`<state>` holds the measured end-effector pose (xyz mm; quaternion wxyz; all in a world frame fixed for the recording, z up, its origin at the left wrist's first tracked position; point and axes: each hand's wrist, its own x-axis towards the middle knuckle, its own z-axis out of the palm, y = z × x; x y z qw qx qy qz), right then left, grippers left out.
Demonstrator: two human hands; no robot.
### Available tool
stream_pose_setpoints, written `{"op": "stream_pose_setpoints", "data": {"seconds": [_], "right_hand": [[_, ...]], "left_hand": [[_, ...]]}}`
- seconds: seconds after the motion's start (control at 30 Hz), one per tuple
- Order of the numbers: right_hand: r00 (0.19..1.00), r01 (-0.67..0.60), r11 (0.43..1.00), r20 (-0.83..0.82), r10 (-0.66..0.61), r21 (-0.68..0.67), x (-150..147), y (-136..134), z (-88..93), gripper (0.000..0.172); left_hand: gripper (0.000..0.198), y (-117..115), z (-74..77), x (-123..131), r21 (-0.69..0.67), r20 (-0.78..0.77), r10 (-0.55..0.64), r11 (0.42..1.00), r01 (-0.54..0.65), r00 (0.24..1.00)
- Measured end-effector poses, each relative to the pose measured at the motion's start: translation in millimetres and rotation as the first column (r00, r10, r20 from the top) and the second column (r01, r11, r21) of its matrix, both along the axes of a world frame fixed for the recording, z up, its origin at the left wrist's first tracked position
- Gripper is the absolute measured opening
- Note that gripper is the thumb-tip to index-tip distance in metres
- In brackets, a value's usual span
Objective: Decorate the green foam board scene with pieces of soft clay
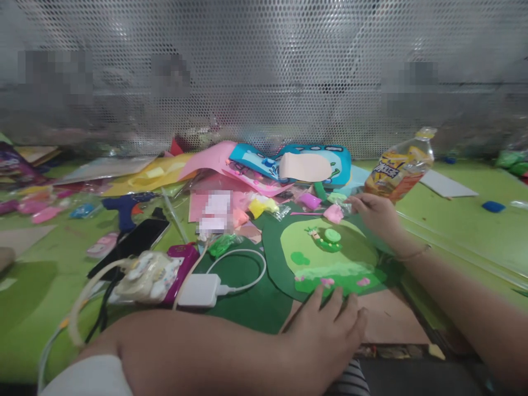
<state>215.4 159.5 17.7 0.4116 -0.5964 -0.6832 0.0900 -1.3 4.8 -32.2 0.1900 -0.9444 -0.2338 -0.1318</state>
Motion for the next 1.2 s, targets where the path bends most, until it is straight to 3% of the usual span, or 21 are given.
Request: {"op": "stream_pose_setpoints", "data": {"seconds": [0.17,0.4,0.63,0.93,1.2], "right_hand": [[0.950,-0.205,0.979,-0.243,0.193,-0.022,-17.3,-15.6,5.3,0.028],[0.942,-0.310,0.947,-0.164,0.293,-0.087,-41.3,-45.3,23.4,0.022],[0.794,-0.607,0.779,-0.172,0.584,-0.157,-61.0,-62.1,10.5,0.019],[0.790,-0.599,0.790,0.069,0.610,-0.130,-61.4,-55.4,1.9,0.021],[0.791,-0.595,0.798,0.109,0.602,-0.091,-62.6,-52.9,-1.1,0.016]], "left_hand": [[0.043,-1.0,0.6,0.2,-0.004,-0.009,-0.003,1.000,0.002,1.000],[0.041,-1.0,1.5,2.3,-0.051,-0.018,0.007,0.999,-0.008,1.000],[0.041,-2.2,8.6,2.2,-0.066,-0.015,0.019,0.998,-0.020,1.000],[0.043,-2.3,13.3,0.8,-0.091,-0.061,0.012,0.996,-0.017,0.998],[0.044,-3.2,15.0,0.8,-0.097,-0.081,0.019,0.995,-0.027,0.996]]}}
